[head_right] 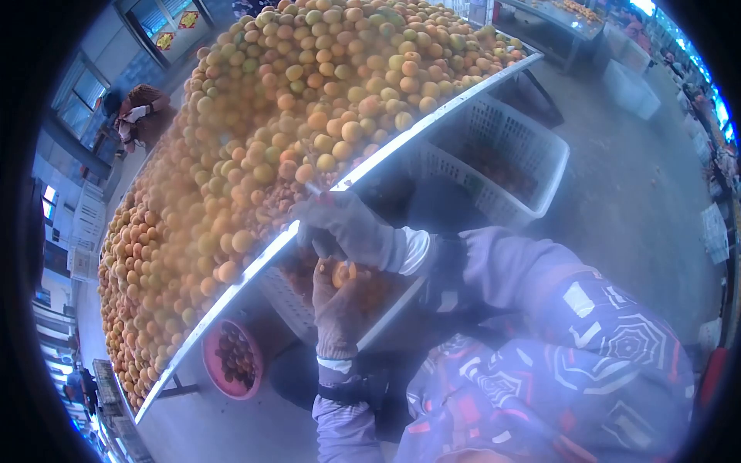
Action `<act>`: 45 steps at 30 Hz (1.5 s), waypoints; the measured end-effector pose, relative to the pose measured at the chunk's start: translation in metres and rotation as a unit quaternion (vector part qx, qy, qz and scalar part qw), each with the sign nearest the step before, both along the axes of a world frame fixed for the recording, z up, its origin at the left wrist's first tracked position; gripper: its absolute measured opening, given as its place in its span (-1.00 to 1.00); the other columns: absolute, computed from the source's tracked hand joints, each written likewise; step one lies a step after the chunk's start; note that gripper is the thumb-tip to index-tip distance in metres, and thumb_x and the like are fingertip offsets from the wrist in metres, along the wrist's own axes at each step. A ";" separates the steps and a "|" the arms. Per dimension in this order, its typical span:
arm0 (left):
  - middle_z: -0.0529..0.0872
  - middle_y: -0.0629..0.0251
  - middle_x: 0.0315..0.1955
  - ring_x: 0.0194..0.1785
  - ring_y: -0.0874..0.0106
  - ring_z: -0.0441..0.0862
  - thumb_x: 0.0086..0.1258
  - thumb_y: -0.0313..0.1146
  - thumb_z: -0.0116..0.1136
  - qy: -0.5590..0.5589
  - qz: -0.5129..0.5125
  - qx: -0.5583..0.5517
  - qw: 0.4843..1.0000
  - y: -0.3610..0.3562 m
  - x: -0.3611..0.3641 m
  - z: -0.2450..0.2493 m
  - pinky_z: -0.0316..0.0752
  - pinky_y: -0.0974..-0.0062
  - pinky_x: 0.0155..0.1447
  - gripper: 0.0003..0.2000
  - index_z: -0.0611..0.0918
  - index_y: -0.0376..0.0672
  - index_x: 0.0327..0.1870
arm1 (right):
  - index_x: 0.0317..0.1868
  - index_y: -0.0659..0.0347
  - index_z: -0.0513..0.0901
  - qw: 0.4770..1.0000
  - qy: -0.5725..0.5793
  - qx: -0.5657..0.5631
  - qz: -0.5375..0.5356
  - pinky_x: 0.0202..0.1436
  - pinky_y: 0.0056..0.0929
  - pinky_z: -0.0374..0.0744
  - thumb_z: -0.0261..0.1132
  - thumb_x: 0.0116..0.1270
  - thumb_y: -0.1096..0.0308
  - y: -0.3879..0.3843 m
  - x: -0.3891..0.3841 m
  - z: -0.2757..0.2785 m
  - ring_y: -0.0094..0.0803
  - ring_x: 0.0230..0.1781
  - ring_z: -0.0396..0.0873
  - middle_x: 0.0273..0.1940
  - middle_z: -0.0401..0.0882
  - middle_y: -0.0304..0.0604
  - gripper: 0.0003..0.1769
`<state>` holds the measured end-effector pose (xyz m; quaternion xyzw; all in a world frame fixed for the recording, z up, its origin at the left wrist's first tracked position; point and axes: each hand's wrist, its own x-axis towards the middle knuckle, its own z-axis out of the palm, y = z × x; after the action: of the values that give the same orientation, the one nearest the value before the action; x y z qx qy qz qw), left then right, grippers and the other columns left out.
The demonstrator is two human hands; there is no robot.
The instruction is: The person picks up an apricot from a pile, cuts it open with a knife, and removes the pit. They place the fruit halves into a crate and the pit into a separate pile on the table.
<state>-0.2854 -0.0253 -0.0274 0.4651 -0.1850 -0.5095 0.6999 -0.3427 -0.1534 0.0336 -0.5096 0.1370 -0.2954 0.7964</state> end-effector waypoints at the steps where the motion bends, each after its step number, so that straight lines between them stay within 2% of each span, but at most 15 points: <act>1: 0.45 0.20 0.05 0.08 0.40 0.50 0.17 -0.60 0.22 -0.016 -0.010 0.019 1.000 0.000 0.000 0.002 0.47 0.52 0.17 -0.43 0.30 -0.25 0.24 | -0.43 0.23 0.61 1.000 0.001 0.001 -0.001 -0.77 -0.71 0.34 0.22 0.31 0.23 0.001 0.000 0.002 -0.63 -0.76 0.43 -0.55 0.60 -0.21 -0.75; 5: 0.49 0.20 0.01 0.04 0.41 0.53 0.17 -0.55 0.24 -0.090 -0.030 0.075 0.993 0.000 -0.001 0.005 0.46 0.53 0.16 -0.43 0.31 -0.27 0.23 | -0.48 0.24 0.60 0.998 0.052 -0.031 -0.014 -0.76 -0.70 0.34 0.23 0.32 0.24 0.005 0.000 0.000 -0.65 -0.76 0.42 -0.56 0.60 -0.23 -0.72; 9: 0.52 0.21 -0.03 0.01 0.45 0.53 0.17 -0.52 0.25 -0.091 -0.030 0.060 0.994 0.001 -0.001 -0.004 0.47 0.58 0.11 -0.44 0.33 -0.27 0.21 | -0.50 0.24 0.60 0.992 0.027 -0.122 -0.026 -0.74 -0.70 0.34 0.24 0.31 0.30 0.014 0.001 -0.007 -0.68 -0.76 0.41 -0.56 0.59 -0.25 -0.74; 11: 0.53 0.22 -0.05 0.00 0.47 0.52 0.19 -0.50 0.23 -0.063 -0.037 0.068 0.995 0.002 -0.001 -0.003 0.46 0.59 0.09 -0.48 0.35 -0.27 0.19 | -0.50 0.23 0.61 0.995 0.028 -0.097 -0.018 -0.72 -0.69 0.35 0.25 0.29 0.34 0.018 0.002 -0.005 -0.67 -0.75 0.41 -0.58 0.58 -0.25 -0.78; 13: 0.52 0.23 -0.04 0.01 0.47 0.52 0.19 -0.51 0.22 -0.053 -0.035 0.075 0.995 0.003 -0.001 -0.004 0.46 0.57 0.10 -0.49 0.36 -0.27 0.20 | -0.42 0.25 0.62 0.994 0.067 -0.090 -0.006 -0.70 -0.68 0.37 0.25 0.27 0.37 0.015 0.004 -0.018 -0.65 -0.74 0.42 -0.57 0.58 -0.25 -0.85; 15: 0.51 0.23 -0.03 0.01 0.46 0.52 0.20 -0.52 0.20 -0.044 -0.029 0.082 0.995 0.003 -0.002 -0.002 0.45 0.56 0.12 -0.50 0.36 -0.27 0.20 | -0.30 0.26 0.61 0.976 0.029 -0.206 -0.067 -0.68 -0.67 0.38 0.22 0.28 0.38 0.006 0.009 -0.025 -0.63 -0.76 0.38 -0.60 0.52 -0.29 -0.88; 16: 0.50 0.23 -0.02 0.03 0.46 0.51 0.21 -0.53 0.18 -0.071 -0.008 0.063 0.995 0.003 -0.006 0.002 0.44 0.55 0.14 -0.49 0.36 -0.27 0.21 | -0.24 0.26 0.60 0.983 -0.007 -0.131 -0.128 -0.69 -0.66 0.37 0.20 0.31 0.36 0.000 0.015 -0.033 -0.64 -0.79 0.33 -0.62 0.48 -0.31 -0.86; 19: 0.48 0.23 0.02 0.06 0.45 0.49 0.22 -0.55 0.15 -0.073 0.008 0.030 0.997 0.000 -0.006 -0.004 0.43 0.55 0.16 -0.48 0.34 -0.27 0.25 | -0.30 0.19 0.58 0.967 0.019 0.216 -0.136 -0.76 -0.64 0.25 0.15 0.36 0.24 -0.005 0.007 -0.025 -0.64 -0.84 0.16 -0.73 0.28 -0.38 -0.79; 21: 0.47 0.23 0.04 0.08 0.45 0.48 0.22 -0.57 0.14 -0.049 0.000 0.018 0.999 0.001 -0.005 -0.012 0.42 0.55 0.16 -0.46 0.32 -0.26 0.27 | -0.44 0.11 0.51 0.939 0.001 0.340 -0.057 -0.79 -0.63 0.12 0.12 0.37 0.13 -0.015 0.005 -0.040 -0.64 -0.84 0.09 -0.77 0.18 -0.42 -0.71; 31: 0.44 0.24 0.09 0.09 0.49 0.45 0.25 -0.58 0.09 -0.099 -0.010 0.026 0.995 0.001 -0.010 -0.009 0.39 0.59 0.15 -0.48 0.32 -0.26 0.28 | -0.49 0.09 0.49 0.930 -0.037 0.365 -0.034 -0.81 -0.62 0.05 0.12 0.37 0.09 -0.016 0.005 -0.049 -0.62 -0.90 0.01 -0.78 0.16 -0.42 -0.68; 32: 0.44 0.25 0.10 0.07 0.50 0.46 0.26 -0.58 0.07 -0.099 -0.007 0.051 0.994 0.001 -0.010 -0.009 0.40 0.61 0.13 -0.49 0.31 -0.26 0.28 | -0.48 0.10 0.50 0.994 -0.050 0.042 -0.088 -0.81 -0.62 0.06 0.10 0.38 0.09 -0.012 0.007 -0.045 -0.62 -0.90 0.01 -0.79 0.15 -0.42 -0.67; 35: 0.46 0.25 0.08 0.01 0.51 0.48 0.26 -0.59 0.01 -0.124 -0.026 0.099 0.987 -0.001 -0.007 -0.006 0.41 0.63 0.08 -0.50 0.31 -0.26 0.28 | -0.49 0.13 0.50 0.997 0.051 -0.004 -0.055 -0.82 -0.61 0.05 0.05 0.41 0.10 0.000 0.001 -0.018 -0.60 -0.90 0.01 -0.81 0.12 -0.41 -0.64; 37: 0.46 0.24 0.08 0.01 0.51 0.48 0.26 -0.59 0.00 -0.114 -0.004 0.047 0.992 0.001 -0.014 -0.004 0.40 0.63 0.08 -0.50 0.32 -0.26 0.27 | -0.49 0.12 0.49 0.947 -0.025 0.319 0.025 -0.82 -0.63 0.04 0.03 0.42 0.10 -0.015 0.006 -0.027 -0.61 -0.90 0.00 -0.82 0.10 -0.42 -0.63; 38: 0.46 0.24 0.07 0.01 0.51 0.48 0.25 -0.59 -0.01 -0.102 0.024 -0.006 0.994 0.001 -0.017 -0.002 0.40 0.63 0.08 -0.50 0.32 -0.26 0.27 | -0.52 0.09 0.48 0.935 -0.042 0.351 0.014 -0.81 -0.65 0.03 0.04 0.41 0.10 -0.017 0.007 -0.042 -0.63 -0.89 -0.02 -0.82 0.07 -0.45 -0.63; 45: 0.46 0.25 0.06 0.03 0.51 0.45 0.24 -0.57 0.03 -0.196 0.006 0.017 0.980 0.005 -0.018 0.008 0.37 0.60 0.12 -0.51 0.34 -0.24 0.25 | -0.59 0.02 0.47 0.904 -0.083 0.418 0.041 -0.81 -0.66 0.03 0.05 0.41 0.10 -0.024 0.005 -0.071 -0.65 -0.87 0.01 -0.83 0.01 -0.50 -0.60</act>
<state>-0.3038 -0.0207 -0.0196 0.5689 -0.3070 -0.4075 0.6450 -0.3376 -0.1771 -0.0370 -0.1082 0.1605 -0.2194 0.9562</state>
